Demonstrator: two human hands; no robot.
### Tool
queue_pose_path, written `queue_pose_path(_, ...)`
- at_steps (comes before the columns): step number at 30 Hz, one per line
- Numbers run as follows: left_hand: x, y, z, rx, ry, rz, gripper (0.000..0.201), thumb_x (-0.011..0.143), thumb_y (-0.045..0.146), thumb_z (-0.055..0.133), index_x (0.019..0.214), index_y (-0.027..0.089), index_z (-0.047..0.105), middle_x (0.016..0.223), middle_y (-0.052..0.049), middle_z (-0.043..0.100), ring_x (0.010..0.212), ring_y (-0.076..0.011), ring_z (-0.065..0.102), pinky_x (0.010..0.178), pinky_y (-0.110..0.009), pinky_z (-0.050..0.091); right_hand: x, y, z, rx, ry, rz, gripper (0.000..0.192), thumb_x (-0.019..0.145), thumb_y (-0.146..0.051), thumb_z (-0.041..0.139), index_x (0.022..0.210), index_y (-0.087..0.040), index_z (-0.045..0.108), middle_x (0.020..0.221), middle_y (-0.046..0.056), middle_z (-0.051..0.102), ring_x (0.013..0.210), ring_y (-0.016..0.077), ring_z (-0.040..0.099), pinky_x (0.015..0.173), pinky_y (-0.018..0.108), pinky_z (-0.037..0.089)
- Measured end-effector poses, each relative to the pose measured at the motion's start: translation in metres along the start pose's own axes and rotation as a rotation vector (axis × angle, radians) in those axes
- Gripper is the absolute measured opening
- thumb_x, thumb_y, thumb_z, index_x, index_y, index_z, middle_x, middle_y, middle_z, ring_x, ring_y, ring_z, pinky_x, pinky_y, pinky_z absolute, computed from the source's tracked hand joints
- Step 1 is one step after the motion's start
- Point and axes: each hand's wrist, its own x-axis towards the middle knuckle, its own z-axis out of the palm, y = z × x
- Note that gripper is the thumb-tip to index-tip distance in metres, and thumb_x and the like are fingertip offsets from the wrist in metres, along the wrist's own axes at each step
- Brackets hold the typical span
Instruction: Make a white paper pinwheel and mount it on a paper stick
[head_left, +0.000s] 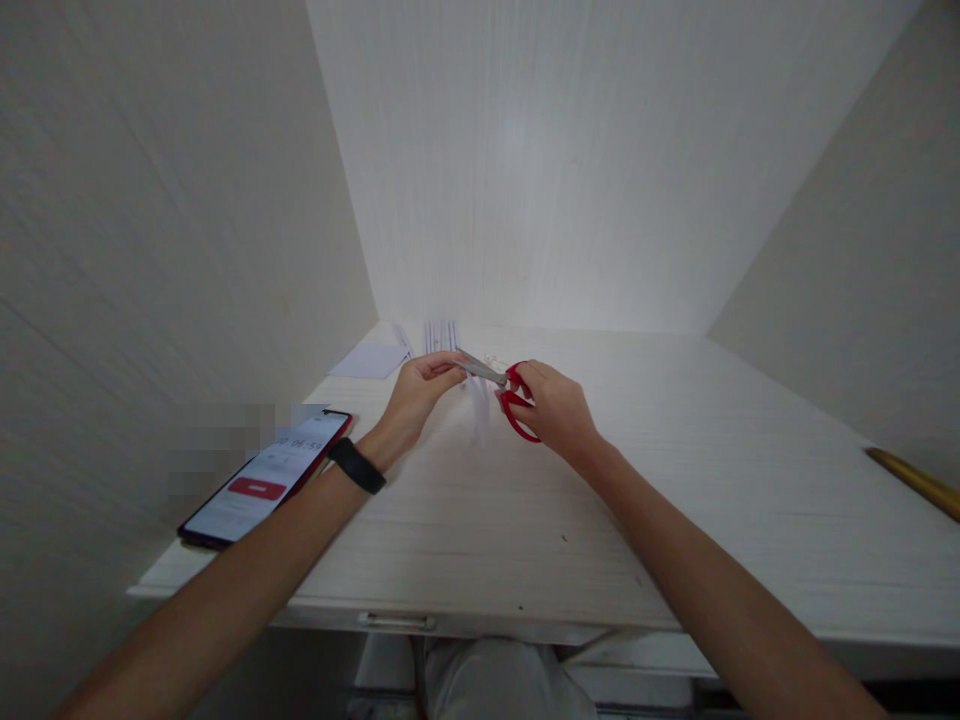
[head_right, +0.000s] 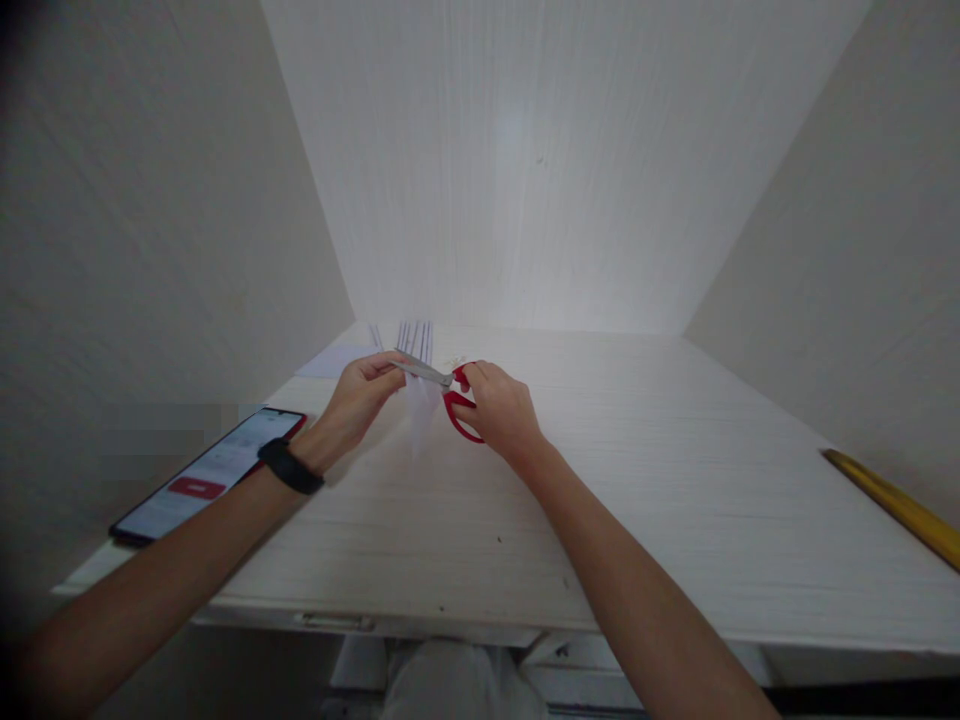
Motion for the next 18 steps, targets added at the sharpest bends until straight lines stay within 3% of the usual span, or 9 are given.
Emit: queue_pose_path(18, -0.0009, 0.001, 0.0, -0.042, -0.019, -0.022, 0.012, 0.066, 0.02, 0.066, 0.076, 0.016, 0.07, 0.077, -0.003, 0.069, 0.069, -0.0131, 0.058, 0.067, -0.024, 0.042, 0.0009, 0.0017, -0.0017, -0.01, -0.007, -0.001, 0.013, 0.079, -0.024, 0.057, 0.089, -0.017, 0.056, 0.083, 0.005, 0.061, 0.076, 0.0157, 0.053, 0.061, 0.026, 0.033)
